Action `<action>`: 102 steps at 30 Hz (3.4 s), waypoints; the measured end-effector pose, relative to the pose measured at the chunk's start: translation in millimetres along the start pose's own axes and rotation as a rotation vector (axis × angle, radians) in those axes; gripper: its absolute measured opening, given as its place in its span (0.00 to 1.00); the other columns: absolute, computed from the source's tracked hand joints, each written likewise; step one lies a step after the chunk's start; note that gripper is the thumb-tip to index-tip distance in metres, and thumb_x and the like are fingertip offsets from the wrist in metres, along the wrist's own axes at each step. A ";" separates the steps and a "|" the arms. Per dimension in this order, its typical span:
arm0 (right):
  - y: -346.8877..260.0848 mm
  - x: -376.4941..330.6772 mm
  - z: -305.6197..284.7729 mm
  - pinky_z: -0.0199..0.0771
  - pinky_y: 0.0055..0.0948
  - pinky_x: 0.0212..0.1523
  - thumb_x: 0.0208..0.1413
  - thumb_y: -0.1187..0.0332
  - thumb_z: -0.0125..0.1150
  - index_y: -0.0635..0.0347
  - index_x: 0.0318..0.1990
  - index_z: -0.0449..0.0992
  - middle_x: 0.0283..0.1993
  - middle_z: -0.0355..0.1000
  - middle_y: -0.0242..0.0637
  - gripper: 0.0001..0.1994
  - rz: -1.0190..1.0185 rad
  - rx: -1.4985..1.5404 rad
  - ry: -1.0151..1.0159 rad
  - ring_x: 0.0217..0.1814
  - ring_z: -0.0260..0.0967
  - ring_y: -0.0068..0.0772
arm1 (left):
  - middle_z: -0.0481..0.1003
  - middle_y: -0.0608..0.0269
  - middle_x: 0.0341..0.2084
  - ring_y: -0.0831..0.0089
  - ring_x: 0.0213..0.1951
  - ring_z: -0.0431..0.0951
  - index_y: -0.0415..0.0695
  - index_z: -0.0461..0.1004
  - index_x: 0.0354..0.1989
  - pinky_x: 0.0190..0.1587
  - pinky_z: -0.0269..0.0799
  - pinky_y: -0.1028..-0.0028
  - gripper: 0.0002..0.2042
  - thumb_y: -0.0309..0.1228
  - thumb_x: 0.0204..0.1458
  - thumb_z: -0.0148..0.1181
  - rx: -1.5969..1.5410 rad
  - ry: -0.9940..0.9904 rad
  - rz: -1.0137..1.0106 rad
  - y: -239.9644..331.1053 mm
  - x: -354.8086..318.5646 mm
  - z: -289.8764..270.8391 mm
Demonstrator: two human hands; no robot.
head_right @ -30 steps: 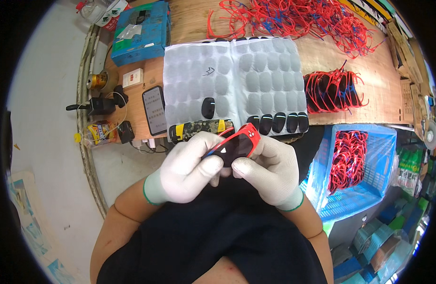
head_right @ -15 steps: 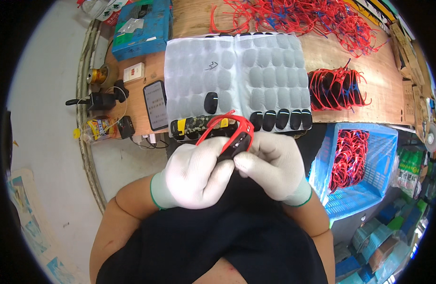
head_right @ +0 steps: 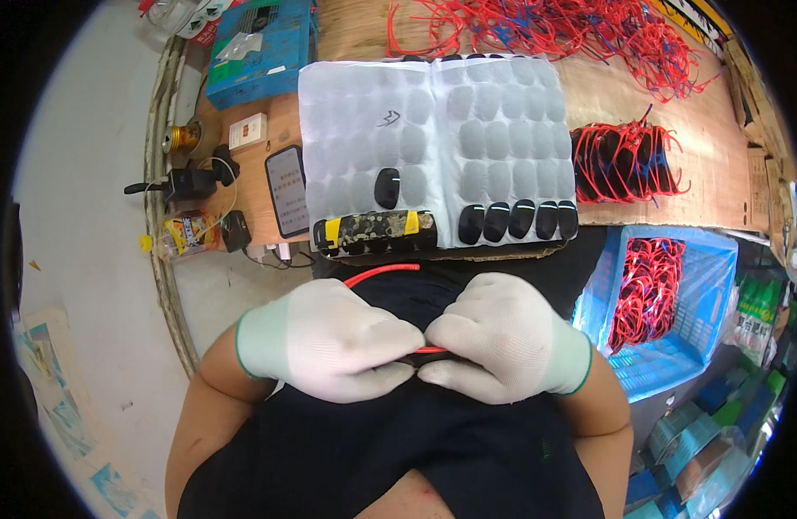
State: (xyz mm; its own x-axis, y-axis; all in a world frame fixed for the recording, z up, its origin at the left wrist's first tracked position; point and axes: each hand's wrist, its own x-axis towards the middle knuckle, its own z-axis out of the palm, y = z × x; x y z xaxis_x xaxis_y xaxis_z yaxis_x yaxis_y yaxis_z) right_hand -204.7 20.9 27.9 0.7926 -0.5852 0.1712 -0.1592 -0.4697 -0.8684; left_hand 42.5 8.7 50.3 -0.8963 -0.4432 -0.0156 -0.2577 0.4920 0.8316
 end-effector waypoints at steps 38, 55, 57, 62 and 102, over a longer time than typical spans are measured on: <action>9.7 -12.0 36.2 0.78 0.29 0.46 0.59 0.79 0.54 0.69 0.45 0.66 0.36 0.79 0.41 0.08 0.558 0.445 0.757 0.38 0.77 0.27 | 0.76 0.59 0.42 0.58 0.47 0.76 0.43 0.74 0.42 0.49 0.70 0.59 0.16 0.33 0.46 0.68 0.568 0.288 -0.391 -104.7 -2.7 44.3; 10.3 -10.2 34.1 0.78 0.26 0.45 0.59 0.77 0.58 0.67 0.44 0.72 0.36 0.80 0.39 0.07 0.568 0.344 0.686 0.39 0.79 0.25 | 0.76 0.55 0.46 0.58 0.49 0.77 0.42 0.77 0.45 0.55 0.71 0.64 0.15 0.30 0.48 0.67 0.415 0.541 -0.366 -113.4 18.2 17.8; 14.8 -16.3 32.4 0.78 0.26 0.44 0.59 0.77 0.58 0.67 0.44 0.73 0.36 0.80 0.39 0.07 0.519 0.367 0.630 0.39 0.80 0.26 | 0.76 0.58 0.46 0.69 0.49 0.77 0.39 0.75 0.51 0.54 0.73 0.68 0.18 0.32 0.54 0.67 -0.246 0.469 -0.407 -86.0 16.9 17.3; 12.2 -1.7 29.6 0.76 0.26 0.39 0.60 0.72 0.60 0.64 0.45 0.79 0.33 0.79 0.36 0.08 0.330 0.426 0.329 0.35 0.78 0.26 | 0.74 0.60 0.40 0.73 0.35 0.74 0.38 0.70 0.53 0.37 0.71 0.74 0.19 0.36 0.58 0.64 -1.527 0.413 -0.303 -53.9 13.1 32.8; -8.0 -13.6 42.6 0.73 0.27 0.30 0.60 0.72 0.50 0.66 0.39 0.79 0.25 0.75 0.34 0.11 0.303 0.326 0.609 0.25 0.73 0.29 | 0.73 0.67 0.35 0.81 0.34 0.71 0.40 0.73 0.44 0.39 0.69 0.78 0.08 0.32 0.67 0.54 -1.266 0.600 -0.161 -23.1 23.1 58.1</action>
State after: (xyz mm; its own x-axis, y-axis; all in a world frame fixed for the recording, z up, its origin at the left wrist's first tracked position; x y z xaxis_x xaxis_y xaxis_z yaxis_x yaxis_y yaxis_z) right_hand -189.1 60.8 12.7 0.2616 -0.9640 0.0476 -0.0612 -0.0658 -0.9960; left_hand 6.8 30.6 -1.5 -0.5180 -0.8343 -0.1885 0.4403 -0.4490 0.7776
